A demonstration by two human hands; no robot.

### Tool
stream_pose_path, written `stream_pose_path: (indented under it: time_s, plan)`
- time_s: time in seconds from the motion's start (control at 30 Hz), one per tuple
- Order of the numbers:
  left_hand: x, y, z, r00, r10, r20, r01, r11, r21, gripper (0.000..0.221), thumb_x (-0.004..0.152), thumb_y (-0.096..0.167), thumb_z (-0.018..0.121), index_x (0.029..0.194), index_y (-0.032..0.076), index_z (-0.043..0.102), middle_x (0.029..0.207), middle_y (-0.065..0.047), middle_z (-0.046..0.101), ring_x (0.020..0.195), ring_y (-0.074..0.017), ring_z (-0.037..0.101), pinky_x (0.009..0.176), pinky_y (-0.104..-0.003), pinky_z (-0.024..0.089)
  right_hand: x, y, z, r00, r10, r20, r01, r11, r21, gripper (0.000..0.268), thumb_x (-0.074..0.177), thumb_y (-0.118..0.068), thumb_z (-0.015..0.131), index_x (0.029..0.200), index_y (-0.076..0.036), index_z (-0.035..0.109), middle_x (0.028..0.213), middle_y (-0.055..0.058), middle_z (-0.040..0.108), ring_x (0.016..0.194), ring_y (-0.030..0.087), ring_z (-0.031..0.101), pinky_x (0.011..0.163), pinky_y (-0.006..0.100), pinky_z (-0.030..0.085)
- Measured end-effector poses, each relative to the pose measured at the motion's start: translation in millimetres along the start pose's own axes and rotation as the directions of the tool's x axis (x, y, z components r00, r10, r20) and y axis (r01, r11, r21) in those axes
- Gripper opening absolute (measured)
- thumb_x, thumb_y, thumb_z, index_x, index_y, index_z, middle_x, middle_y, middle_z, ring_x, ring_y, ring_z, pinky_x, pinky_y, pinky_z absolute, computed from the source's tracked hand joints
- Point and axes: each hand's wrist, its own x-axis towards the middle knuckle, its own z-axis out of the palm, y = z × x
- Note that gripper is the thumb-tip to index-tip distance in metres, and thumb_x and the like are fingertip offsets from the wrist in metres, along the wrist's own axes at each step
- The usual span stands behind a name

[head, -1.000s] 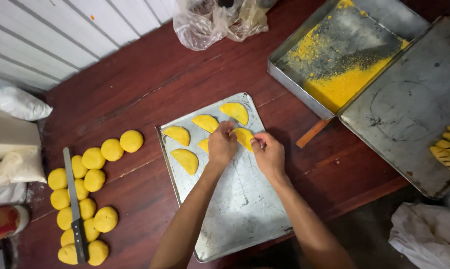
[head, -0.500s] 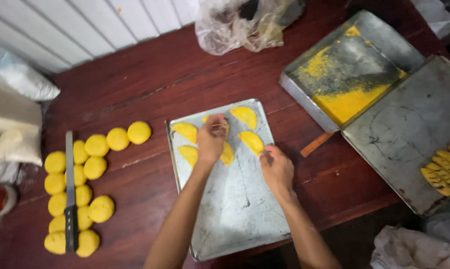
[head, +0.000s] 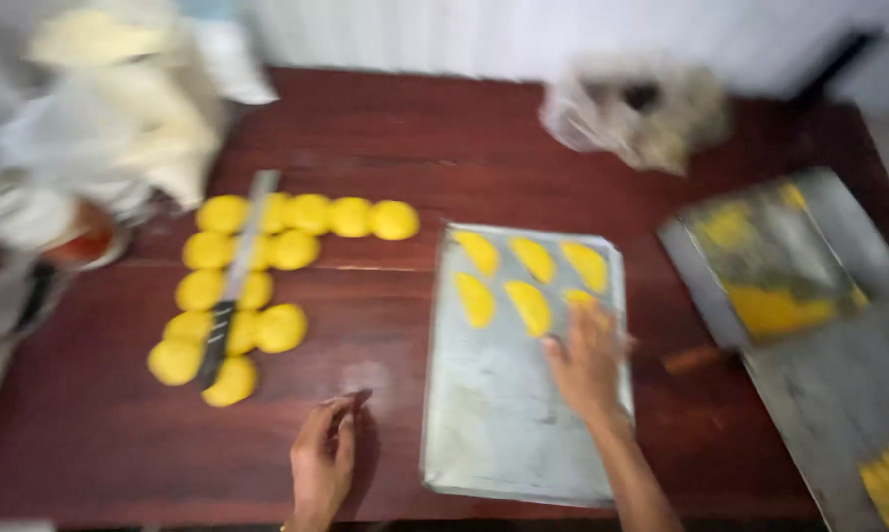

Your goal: Flattening dough balls and cutting them into semi-circular shapes before placing them on a baking tray.

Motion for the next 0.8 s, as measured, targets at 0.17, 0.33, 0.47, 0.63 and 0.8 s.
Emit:
stream_pose_path:
  time_s: [0.17,0.33,0.47,0.63,0.8]
  plan:
    - [3,-49,-66,0.997,-0.009,-0.080,0.010,1.000,0.019,0.027,0.086,0.005,0.062,0.111,0.007,0.071,0.112,-0.007,0.074,0.093,-0.0269,0.072,0.079,-0.033,0.058,9,-153,-57,0.998,0.039,-0.057,-0.015,0.925,0.380,0.059,0.099,-0.031,0.054,0.148,0.002,0.045,0.150,0.024,0.045,0.135,0.043,0.043,0.108,0.059,0.031]
    - [40,-75,-135,0.996,0.023,0.086,-0.019,0.999,-0.048,0.026,0.087,0.007,0.063,0.112,0.007,0.070,0.108,-0.004,0.074,0.080,-0.0230,0.072,0.069,-0.031,0.059,8,-318,-16,0.962,0.108,0.250,-0.256,0.668,0.699,0.039,0.096,-0.024,0.064,0.127,-0.001,0.067,0.120,0.011,0.073,0.099,0.020,0.070,0.084,0.029,0.056]
    - [57,-101,-180,0.983,0.153,0.103,-0.152,0.988,-0.015,0.022,0.090,0.016,0.070,0.111,0.014,0.077,0.106,-0.008,0.077,0.103,-0.0308,0.074,0.088,-0.041,0.059,35,-404,40,0.965,-0.014,0.261,-0.158,0.763,0.627,0.049,0.096,-0.032,0.073,0.137,-0.008,0.065,0.129,0.016,0.069,0.121,0.031,0.065,0.100,0.042,0.054]
    - [77,-116,-235,0.989,0.140,0.057,-0.132,0.983,-0.124,0.023,0.091,0.016,0.069,0.112,0.016,0.077,0.102,-0.005,0.076,0.101,-0.0301,0.074,0.085,-0.039,0.059,69,-445,69,0.938,-0.013,0.347,-0.059,0.979,0.194,0.040,0.090,-0.050,0.073,0.120,-0.024,0.072,0.108,0.002,0.068,0.106,0.026,0.068,0.093,0.043,0.053]
    - [57,-148,-248,0.995,0.033,-0.094,-0.045,0.989,-0.139,0.019,0.092,0.013,0.067,0.109,0.015,0.076,0.100,-0.004,0.075,0.099,-0.0288,0.074,0.084,-0.038,0.059,33,-461,35,0.932,-0.099,0.350,-0.059,0.908,0.414,0.034,0.084,-0.030,0.082,0.111,-0.018,0.065,0.132,0.007,0.056,0.126,0.033,0.058,0.104,0.043,0.046]
